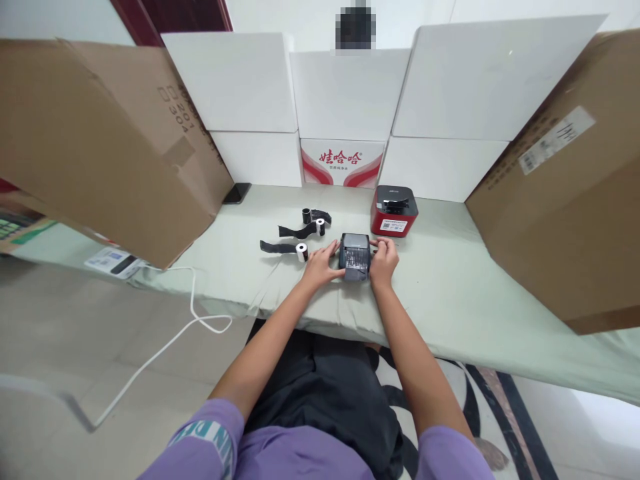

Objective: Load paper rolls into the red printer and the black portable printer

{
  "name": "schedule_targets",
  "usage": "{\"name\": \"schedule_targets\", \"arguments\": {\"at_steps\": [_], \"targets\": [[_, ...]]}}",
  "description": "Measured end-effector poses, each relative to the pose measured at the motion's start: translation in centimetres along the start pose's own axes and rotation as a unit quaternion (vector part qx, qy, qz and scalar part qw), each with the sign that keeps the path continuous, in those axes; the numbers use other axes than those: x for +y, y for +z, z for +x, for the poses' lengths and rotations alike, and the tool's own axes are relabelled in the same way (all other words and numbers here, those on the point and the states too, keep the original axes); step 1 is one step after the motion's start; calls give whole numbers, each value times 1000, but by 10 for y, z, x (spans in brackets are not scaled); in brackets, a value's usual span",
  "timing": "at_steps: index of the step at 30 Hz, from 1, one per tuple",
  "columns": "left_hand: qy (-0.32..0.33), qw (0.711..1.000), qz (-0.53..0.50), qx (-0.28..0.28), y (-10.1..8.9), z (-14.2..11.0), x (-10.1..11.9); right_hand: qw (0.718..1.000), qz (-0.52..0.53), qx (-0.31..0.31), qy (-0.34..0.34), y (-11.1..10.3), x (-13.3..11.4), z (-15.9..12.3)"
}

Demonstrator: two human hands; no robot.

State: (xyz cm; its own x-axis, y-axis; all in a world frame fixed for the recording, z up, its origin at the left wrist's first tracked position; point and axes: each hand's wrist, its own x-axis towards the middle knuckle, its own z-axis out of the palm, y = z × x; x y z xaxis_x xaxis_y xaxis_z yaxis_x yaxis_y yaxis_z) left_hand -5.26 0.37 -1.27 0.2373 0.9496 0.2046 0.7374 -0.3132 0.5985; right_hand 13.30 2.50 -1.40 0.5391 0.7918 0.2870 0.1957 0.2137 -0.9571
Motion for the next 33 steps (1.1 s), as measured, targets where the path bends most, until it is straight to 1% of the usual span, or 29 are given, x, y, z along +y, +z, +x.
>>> {"name": "schedule_targets", "arguments": {"at_steps": [6,8,11,15,18,21,23,25,27,29,31,32,33], "targets": [[3,1000,-9,-1,-3,-1,2,1000,11,-13,0,-1,-4,0],[-1,1000,-11,-1,-4,-2,2,999,23,-31,0,-1,-5,0],[1,1000,-16,0,-3,-2,2,996,50,-77,3,0,-4,3],[11,1000,-26,7,-1,-1,0,991,59,-122,20,5,4,7],[14,999,-31,9,-1,-1,0,990,45,-130,9,6,10,9],[8,999,-30,6,-1,-1,0,991,22,-135,-7,2,10,13],[1,1000,-25,-1,-2,0,1,990,-2,-140,-26,-2,6,21],[-3,1000,-22,-11,-3,1,1,985,-54,-155,-60,-5,0,36],[-2,1000,-22,-15,-4,2,1,967,-131,-195,-101,-5,-8,54],[1,1000,-23,-14,-4,2,1,932,-219,-263,-121,0,-13,74],[1,1000,-23,-13,-4,3,0,887,-295,-340,-106,7,-15,90],[0,1000,-23,-15,-4,3,-1,867,-317,-373,-92,11,-16,96],[-1,1000,-23,-17,-4,3,-1,853,-328,-399,-82,16,-15,100]]}}
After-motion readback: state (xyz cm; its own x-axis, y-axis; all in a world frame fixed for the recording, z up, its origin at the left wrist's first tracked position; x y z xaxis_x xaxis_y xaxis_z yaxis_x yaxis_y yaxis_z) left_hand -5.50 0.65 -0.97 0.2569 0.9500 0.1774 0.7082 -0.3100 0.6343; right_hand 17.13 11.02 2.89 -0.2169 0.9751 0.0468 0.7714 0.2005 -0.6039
